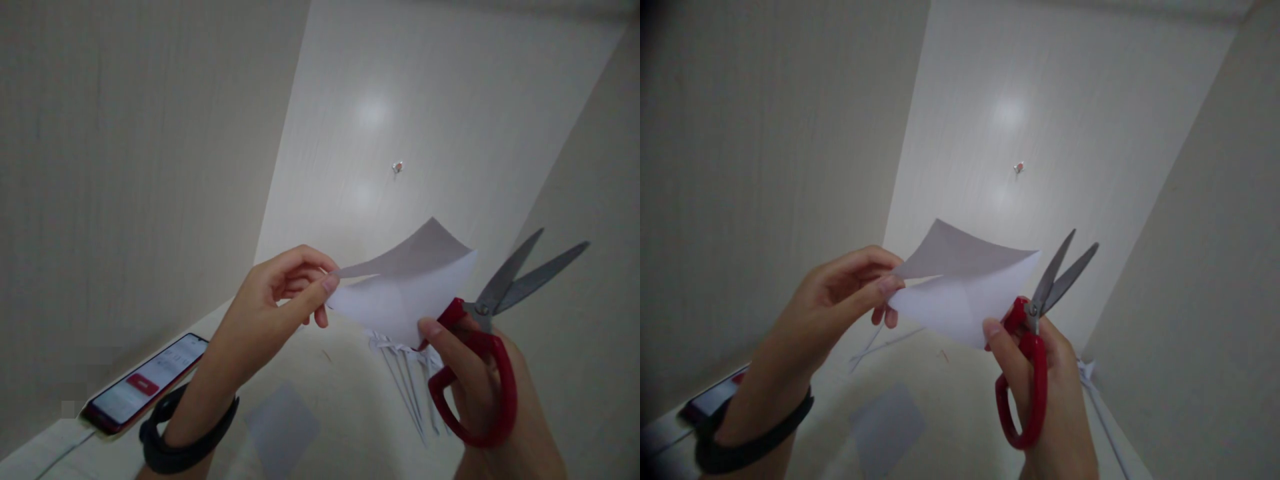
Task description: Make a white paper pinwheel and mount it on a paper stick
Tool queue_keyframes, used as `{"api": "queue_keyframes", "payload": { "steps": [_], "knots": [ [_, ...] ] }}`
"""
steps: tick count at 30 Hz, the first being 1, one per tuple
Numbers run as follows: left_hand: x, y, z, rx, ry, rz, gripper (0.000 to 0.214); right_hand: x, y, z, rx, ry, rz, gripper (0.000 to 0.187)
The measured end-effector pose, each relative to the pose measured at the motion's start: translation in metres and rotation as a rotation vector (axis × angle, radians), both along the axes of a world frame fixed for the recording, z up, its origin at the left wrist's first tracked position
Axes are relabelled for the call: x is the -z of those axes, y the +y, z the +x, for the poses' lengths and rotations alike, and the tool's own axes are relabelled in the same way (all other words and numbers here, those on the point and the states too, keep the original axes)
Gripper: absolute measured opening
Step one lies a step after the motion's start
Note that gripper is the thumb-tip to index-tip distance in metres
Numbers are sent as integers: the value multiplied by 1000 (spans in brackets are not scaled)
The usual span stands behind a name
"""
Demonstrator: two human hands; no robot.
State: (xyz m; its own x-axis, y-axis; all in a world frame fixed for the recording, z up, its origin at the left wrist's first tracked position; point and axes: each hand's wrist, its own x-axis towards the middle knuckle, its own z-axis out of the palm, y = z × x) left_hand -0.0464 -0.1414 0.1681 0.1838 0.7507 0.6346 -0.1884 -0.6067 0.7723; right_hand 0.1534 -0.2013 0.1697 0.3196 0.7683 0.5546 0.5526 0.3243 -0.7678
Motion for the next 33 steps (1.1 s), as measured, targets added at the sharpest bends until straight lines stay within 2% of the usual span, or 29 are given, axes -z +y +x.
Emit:
{"api": "queue_keyframes", "payload": {
  "steps": [6,10,14,19,28,33],
  "knots": [
    [2,0,2,148,34,-76,21,8,13,11,-123,17,76,33],
    [6,-5,9,195,143,-113,27,11,16,10,-106,23,141,27],
    [7,-14,22,177,270,-98,17,5,13,2,-133,-4,114,28],
    [2,-18,32,150,322,-112,35,-4,10,-1,-221,-38,8,24],
    [2,-13,27,80,191,-83,40,-2,11,0,-282,-26,-20,24],
    [4,-14,27,-51,133,-71,46,3,6,4,-309,-129,-66,18]
  ]
}}
